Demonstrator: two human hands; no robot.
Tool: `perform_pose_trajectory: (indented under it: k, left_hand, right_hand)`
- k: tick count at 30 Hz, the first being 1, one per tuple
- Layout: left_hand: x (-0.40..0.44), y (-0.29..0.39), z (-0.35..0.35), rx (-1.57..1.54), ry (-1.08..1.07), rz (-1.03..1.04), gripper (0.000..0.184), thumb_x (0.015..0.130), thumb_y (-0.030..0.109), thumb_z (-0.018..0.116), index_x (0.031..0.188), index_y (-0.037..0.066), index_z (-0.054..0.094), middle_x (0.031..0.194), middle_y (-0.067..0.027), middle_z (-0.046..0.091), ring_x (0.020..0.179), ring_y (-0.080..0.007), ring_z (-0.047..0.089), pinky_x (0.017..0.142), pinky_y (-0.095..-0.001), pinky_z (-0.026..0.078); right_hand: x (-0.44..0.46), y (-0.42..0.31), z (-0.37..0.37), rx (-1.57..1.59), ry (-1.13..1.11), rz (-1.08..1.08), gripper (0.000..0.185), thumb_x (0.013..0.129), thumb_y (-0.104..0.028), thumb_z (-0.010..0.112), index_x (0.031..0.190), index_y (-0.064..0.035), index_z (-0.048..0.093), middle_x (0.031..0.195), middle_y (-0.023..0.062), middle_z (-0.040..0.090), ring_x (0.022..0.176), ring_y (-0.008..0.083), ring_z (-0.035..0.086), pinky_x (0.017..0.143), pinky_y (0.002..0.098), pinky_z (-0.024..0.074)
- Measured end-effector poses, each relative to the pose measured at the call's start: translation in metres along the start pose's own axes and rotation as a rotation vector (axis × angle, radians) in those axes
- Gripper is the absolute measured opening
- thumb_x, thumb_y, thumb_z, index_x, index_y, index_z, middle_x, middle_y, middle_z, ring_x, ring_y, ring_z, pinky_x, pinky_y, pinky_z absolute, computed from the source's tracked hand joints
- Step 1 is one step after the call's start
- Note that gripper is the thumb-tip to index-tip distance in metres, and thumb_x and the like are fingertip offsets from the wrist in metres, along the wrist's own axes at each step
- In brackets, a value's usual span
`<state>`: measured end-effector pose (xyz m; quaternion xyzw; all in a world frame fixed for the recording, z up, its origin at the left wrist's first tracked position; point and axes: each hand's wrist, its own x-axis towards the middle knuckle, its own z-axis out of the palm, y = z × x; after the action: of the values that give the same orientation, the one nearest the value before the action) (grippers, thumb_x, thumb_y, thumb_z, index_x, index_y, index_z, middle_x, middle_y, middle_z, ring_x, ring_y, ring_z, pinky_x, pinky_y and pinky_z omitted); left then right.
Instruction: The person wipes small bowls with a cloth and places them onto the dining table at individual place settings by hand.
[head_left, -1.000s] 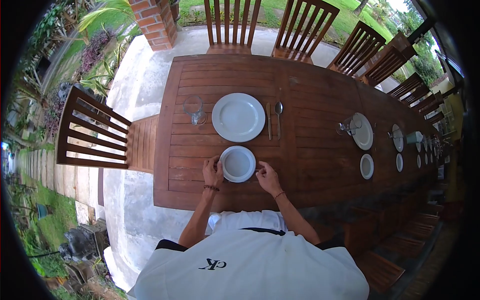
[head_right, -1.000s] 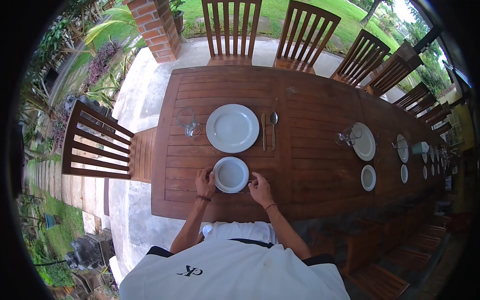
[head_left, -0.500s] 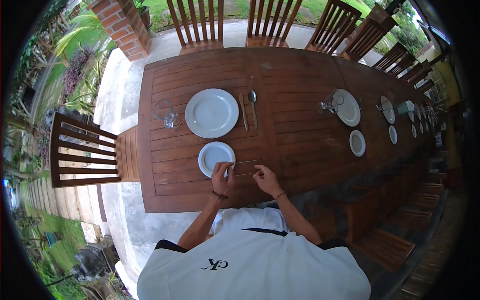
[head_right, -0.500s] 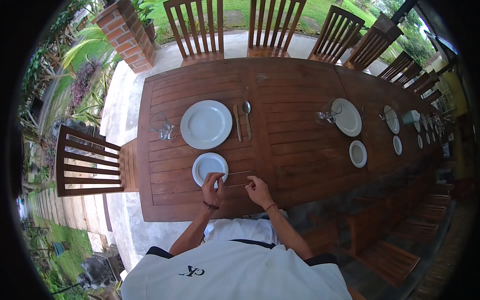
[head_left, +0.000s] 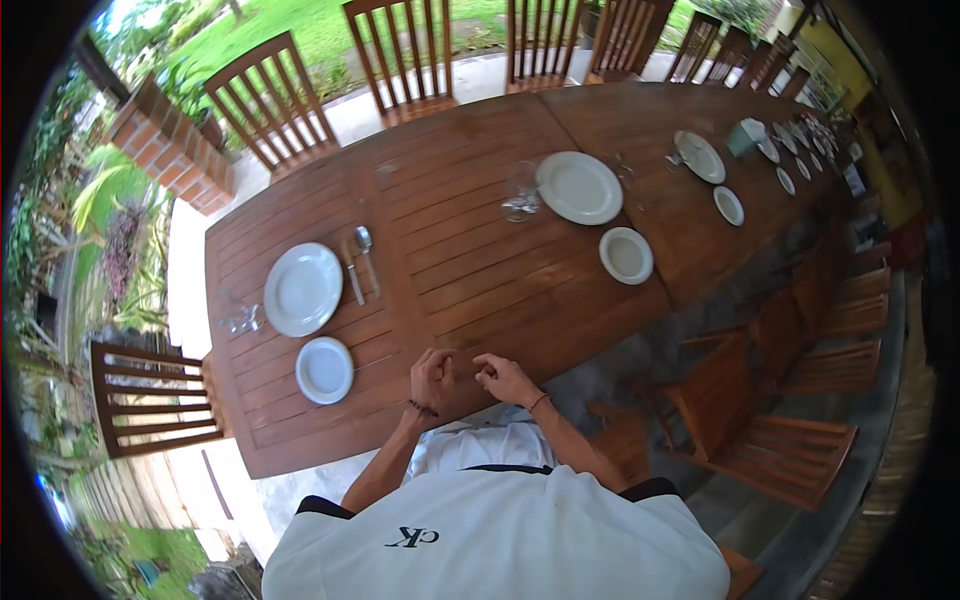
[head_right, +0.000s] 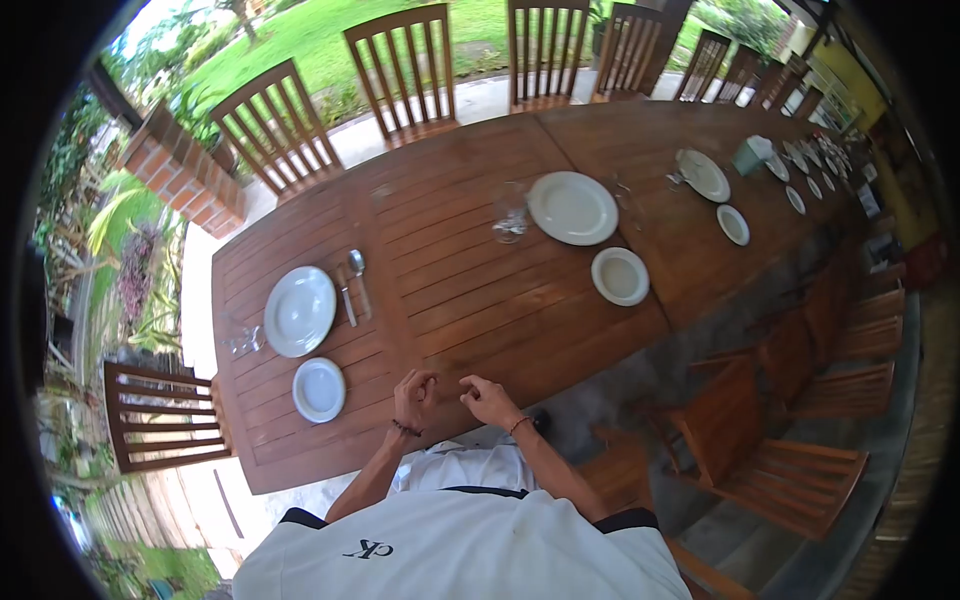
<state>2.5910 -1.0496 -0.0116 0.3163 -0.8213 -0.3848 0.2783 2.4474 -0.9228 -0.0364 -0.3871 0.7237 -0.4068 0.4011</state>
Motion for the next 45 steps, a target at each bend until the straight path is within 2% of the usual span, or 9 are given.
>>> perform_pose_trajectory:
  k: [7,12,19,26,31,33,36,41,45]
  left_hand:
    - [0.011,0.084,0.133,-0.153,-0.177,0.035,0.011,0.084,0.006,0.06,0.091,0.003,0.069,0.083,-0.0152,0.066,0.07,-0.0278,0.066,0.06,-0.0341,0.053]
    - [0.035,0.128,0.195,-0.242,-0.522,0.132,0.014,0.086,0.008,0.058,0.094,0.001,0.068,0.085,-0.0159,0.067,0.074,-0.0279,0.068,0.064,-0.0321,0.055]
    - [0.056,0.134,0.276,-0.23,-0.753,0.181,0.015,0.086,0.011,0.059,0.094,0.002,0.068,0.085,-0.0159,0.067,0.07,-0.0269,0.067,0.062,-0.0341,0.054]
    - [0.082,0.174,0.367,-0.306,-0.883,0.222,0.014,0.084,0.011,0.059,0.09,0.003,0.068,0.085,-0.0163,0.066,0.067,-0.0277,0.066,0.062,-0.0365,0.052]
    - [0.107,0.212,0.425,-0.353,-1.006,0.282,0.015,0.082,0.01,0.058,0.092,0.004,0.068,0.084,-0.0173,0.066,0.068,-0.0325,0.065,0.062,-0.0404,0.052]
    - [0.111,0.227,0.445,-0.387,-1.056,0.25,0.016,0.082,0.01,0.058,0.093,0.004,0.067,0.083,-0.0174,0.065,0.069,-0.0331,0.064,0.063,-0.0408,0.052]
    - [0.118,0.241,0.465,-0.42,-1.138,0.217,0.017,0.082,0.01,0.058,0.095,0.004,0.066,0.082,-0.0176,0.065,0.07,-0.0339,0.064,0.064,-0.0414,0.052]
    - [0.139,0.27,0.504,-0.408,-1.186,0.214,0.019,0.082,0.011,0.058,0.097,0.003,0.065,0.082,-0.0178,0.065,0.071,-0.0344,0.064,0.064,-0.0414,0.052]
    - [0.151,0.293,0.543,-0.381,-1.226,0.224,0.02,0.083,0.012,0.058,0.098,0.002,0.066,0.086,-0.0183,0.066,0.072,-0.0342,0.064,0.065,-0.0408,0.052]
  right_hand:
    - [-0.045,0.062,-0.116,0.031,0.127,0.081,0.031,0.087,-0.011,0.063,0.116,-0.002,0.06,0.081,0.0086,0.068,0.069,0.0138,0.064,0.065,0.0303,0.0529]
    - [-0.095,0.105,-0.182,0.036,0.261,0.207,0.031,0.087,-0.012,0.062,0.116,-0.0025,0.06,0.079,0.0081,0.067,0.068,0.0138,0.063,0.064,0.0305,0.0517]
    - [-0.136,0.17,-0.199,0.137,0.569,0.341,0.032,0.087,-0.012,0.061,0.117,-0.0018,0.059,0.072,0.0065,0.063,0.064,0.013,0.061,0.06,0.028,0.05]
    - [-0.173,0.169,-0.228,0.316,0.536,0.553,0.035,0.088,-0.01,0.061,0.122,-0.0006,0.057,0.077,0.0054,0.063,0.067,0.0113,0.058,0.062,0.0276,0.0494]
    - [-0.162,0.156,-0.306,0.081,0.557,0.696,0.033,0.088,-0.01,0.06,0.12,-0.0022,0.058,0.088,0.0128,0.069,0.076,0.0202,0.065,0.07,0.0318,0.0513]
    - [-0.156,0.172,-0.326,0.089,0.715,0.513,0.031,0.088,-0.01,0.059,0.118,-0.0024,0.058,0.093,0.0159,0.069,0.081,0.0251,0.068,0.072,0.0338,0.0525]
    - [-0.141,0.139,-0.386,0.112,0.732,0.581,0.029,0.088,-0.011,0.059,0.116,-0.0016,0.058,0.093,0.0159,0.069,0.082,0.0266,0.068,0.073,0.0348,0.053]
    - [-0.139,0.167,-0.427,0.062,0.743,0.54,0.033,0.088,-0.013,0.059,0.119,-0.0021,0.056,0.092,0.0158,0.069,0.081,0.0272,0.068,0.073,0.0345,0.053]
    - [-0.144,0.187,-0.47,0.151,0.716,0.52,0.034,0.086,-0.016,0.061,0.118,-0.0037,0.056,0.089,0.0175,0.068,0.085,0.0349,0.065,0.073,0.0407,0.0504]
